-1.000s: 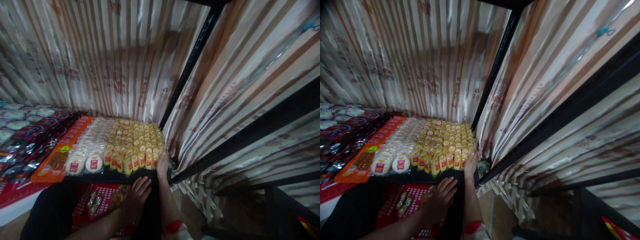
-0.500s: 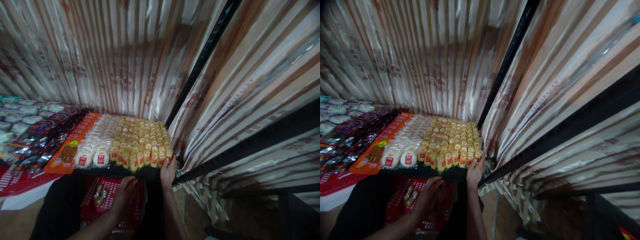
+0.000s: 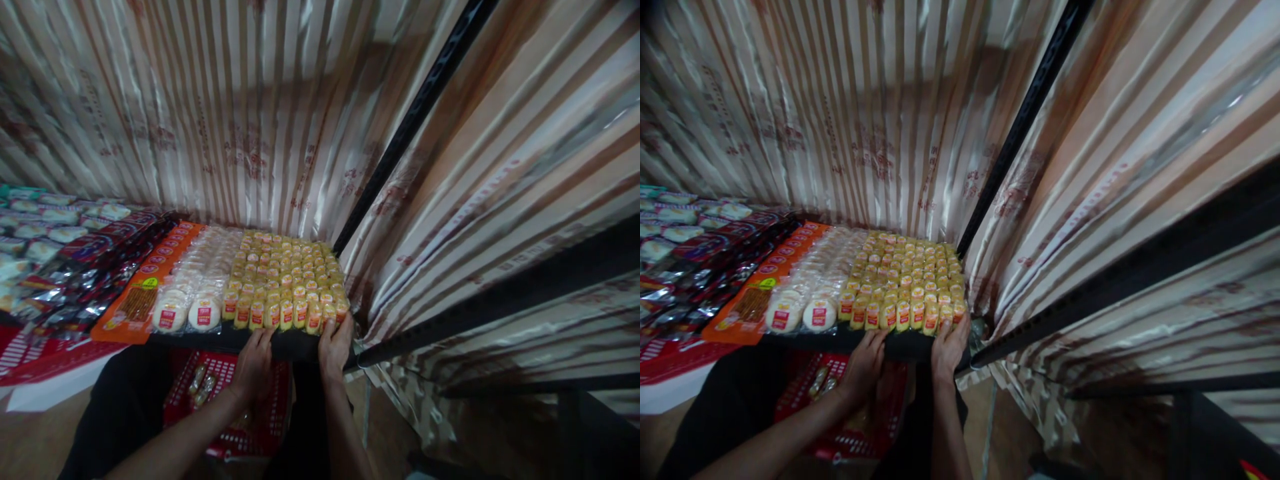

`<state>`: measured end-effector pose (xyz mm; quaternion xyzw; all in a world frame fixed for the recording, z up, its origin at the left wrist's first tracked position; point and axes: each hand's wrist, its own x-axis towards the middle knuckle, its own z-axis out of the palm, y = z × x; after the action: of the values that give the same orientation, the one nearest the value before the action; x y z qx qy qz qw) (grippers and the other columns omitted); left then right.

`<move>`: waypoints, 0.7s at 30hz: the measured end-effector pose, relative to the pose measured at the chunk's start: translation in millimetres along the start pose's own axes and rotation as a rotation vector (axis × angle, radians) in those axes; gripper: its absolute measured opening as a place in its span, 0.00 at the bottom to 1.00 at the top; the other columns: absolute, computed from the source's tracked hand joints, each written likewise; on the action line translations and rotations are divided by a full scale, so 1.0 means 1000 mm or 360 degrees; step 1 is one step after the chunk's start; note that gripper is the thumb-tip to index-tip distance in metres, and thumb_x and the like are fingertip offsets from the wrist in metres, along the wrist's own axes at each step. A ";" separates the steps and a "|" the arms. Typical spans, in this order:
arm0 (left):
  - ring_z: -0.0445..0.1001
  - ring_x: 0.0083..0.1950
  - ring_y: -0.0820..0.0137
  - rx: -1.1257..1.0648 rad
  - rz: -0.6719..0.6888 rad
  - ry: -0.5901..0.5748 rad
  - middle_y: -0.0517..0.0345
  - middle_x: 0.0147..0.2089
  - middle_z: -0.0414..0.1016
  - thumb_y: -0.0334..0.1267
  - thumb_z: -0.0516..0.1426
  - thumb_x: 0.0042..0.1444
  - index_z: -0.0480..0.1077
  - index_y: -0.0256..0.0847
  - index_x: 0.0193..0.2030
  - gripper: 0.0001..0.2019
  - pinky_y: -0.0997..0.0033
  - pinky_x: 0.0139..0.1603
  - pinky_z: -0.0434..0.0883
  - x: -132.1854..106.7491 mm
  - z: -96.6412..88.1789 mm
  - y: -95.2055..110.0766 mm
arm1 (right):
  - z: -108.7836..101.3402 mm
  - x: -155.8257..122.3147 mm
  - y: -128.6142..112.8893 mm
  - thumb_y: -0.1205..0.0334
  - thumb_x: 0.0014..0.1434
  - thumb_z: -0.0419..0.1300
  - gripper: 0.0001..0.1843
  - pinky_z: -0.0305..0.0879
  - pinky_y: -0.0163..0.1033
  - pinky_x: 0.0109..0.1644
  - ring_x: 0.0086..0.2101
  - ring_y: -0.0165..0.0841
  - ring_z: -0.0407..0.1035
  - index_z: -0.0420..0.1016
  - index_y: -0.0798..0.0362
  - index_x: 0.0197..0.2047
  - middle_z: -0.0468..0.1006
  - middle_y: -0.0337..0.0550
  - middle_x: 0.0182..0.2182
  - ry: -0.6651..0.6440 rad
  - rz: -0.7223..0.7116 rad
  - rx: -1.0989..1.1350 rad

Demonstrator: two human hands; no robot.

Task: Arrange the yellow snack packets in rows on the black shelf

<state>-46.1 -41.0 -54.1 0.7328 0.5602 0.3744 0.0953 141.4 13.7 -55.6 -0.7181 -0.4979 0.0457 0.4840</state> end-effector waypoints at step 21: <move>0.50 0.67 0.58 0.0645 0.0666 0.0138 0.53 0.63 0.61 0.32 0.49 0.59 0.61 0.40 0.61 0.22 0.55 0.65 0.53 0.024 -0.011 -0.011 | -0.009 0.020 -0.013 0.40 0.56 0.46 0.43 0.49 0.49 0.62 0.60 0.46 0.53 0.51 0.69 0.63 0.58 0.65 0.60 -0.0069 0.0145 0.0155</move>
<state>-59.7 -18.9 -42.4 0.8198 0.4638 0.2973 -0.1563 147.0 23.5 -33.0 -0.7144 -0.4723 0.1073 0.5050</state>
